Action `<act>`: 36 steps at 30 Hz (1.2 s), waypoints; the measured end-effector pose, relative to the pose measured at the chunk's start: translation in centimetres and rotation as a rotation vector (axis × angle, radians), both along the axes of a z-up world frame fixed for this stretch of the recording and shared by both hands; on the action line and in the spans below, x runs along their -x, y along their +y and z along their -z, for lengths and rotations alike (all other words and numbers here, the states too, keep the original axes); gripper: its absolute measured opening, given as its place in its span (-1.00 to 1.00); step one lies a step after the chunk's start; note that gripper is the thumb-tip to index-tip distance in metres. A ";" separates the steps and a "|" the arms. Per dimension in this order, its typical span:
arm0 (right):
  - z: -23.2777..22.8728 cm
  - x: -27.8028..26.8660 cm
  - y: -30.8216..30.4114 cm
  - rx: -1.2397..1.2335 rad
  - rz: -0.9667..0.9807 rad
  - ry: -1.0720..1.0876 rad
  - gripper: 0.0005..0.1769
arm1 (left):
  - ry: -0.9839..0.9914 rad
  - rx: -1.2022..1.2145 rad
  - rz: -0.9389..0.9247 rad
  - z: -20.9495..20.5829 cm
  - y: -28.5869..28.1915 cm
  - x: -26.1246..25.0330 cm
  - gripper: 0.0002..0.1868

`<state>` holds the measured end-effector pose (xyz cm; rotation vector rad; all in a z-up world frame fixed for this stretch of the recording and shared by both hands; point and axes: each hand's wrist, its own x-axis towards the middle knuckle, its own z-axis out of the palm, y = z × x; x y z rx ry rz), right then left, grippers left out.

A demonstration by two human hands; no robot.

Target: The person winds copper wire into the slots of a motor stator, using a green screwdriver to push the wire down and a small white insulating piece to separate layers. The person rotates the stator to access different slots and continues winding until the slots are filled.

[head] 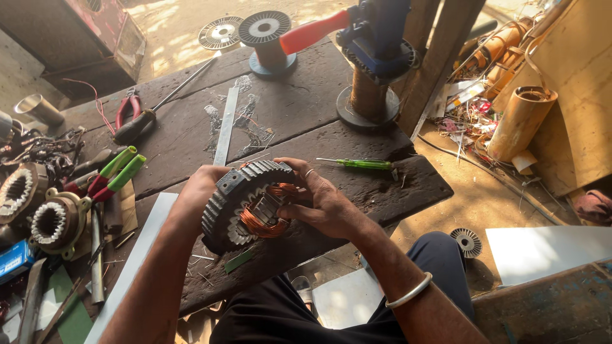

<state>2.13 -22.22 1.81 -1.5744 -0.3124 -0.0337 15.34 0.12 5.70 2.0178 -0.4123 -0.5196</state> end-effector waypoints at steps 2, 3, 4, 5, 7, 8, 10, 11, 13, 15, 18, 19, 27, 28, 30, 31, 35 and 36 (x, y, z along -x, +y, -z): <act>-0.1 0.2 0.0 0.010 0.012 0.004 -0.07 | 0.085 0.113 0.043 0.4 0.6 0.3 -0.62; -0.2 0.2 0.0 0.000 0.009 0.009 -0.07 | 0.126 0.172 0.063 0.4 0.9 0.5 -0.60; -0.3 0.3 -0.1 -0.010 0.005 0.014 -0.06 | 0.125 0.209 0.076 0.3 1.2 0.7 -0.60; -0.3 0.3 -0.1 -0.018 0.000 0.019 -0.06 | 0.124 0.248 0.088 0.2 1.6 1.0 -0.59; -0.3 0.3 -0.1 -0.030 -0.008 0.006 -0.04 | 0.065 0.264 0.043 -0.4 2.2 1.5 -0.59; -0.3 0.3 -0.1 -0.035 -0.012 0.000 -0.03 | 0.009 0.242 -0.015 -0.7 2.6 1.9 -0.57; -0.1 0.3 0.1 0.016 0.021 0.004 0.00 | -0.047 0.281 -0.047 -1.1 3.6 2.9 -0.46; -0.1 0.4 0.0 0.044 0.037 0.004 0.01 | -0.049 0.345 -0.022 -1.3 4.4 3.5 -0.38; 0.1 0.5 0.3 0.082 0.133 -0.139 0.03 | -0.074 0.456 0.088 -1.1 5.2 4.5 -0.29; 0.2 0.9 0.9 0.089 0.267 -0.214 -0.05 | -0.125 0.546 0.248 -0.6 5.9 5.2 -0.25; 0.4 2.2 2.1 0.083 0.544 -0.262 -0.30 | -0.450 0.324 0.402 0.2 7.0 5.9 -0.06; 0.4 3.0 2.6 0.098 0.650 -0.308 -0.38 | -0.466 0.296 0.405 0.5 6.9 6.2 -0.09; -0.7 5.7 6.2 0.451 0.596 -0.106 -0.56 | -0.680 0.180 0.441 0.2 5.2 6.7 -0.50; -0.9 5.6 6.5 0.492 0.579 -0.128 -0.56 | -0.677 0.170 0.425 0.1 5.0 6.9 -0.50; -1.1 5.4 6.9 0.571 0.547 -0.176 -0.55 | -0.676 0.148 0.397 0.0 4.9 7.2 -0.51; -1.1 5.3 7.1 0.560 0.532 -0.142 -0.57 | -0.690 0.137 0.394 -0.1 4.8 7.3 -0.50; -1.1 4.7 7.2 0.490 0.484 -0.120 -0.73 | -0.728 0.091 0.388 -1.0 4.9 7.8 -0.43; -1.1 4.5 7.1 0.465 0.474 -0.143 -0.78 | -0.733 0.078 0.389 -1.3 4.9 7.8 -0.42</act>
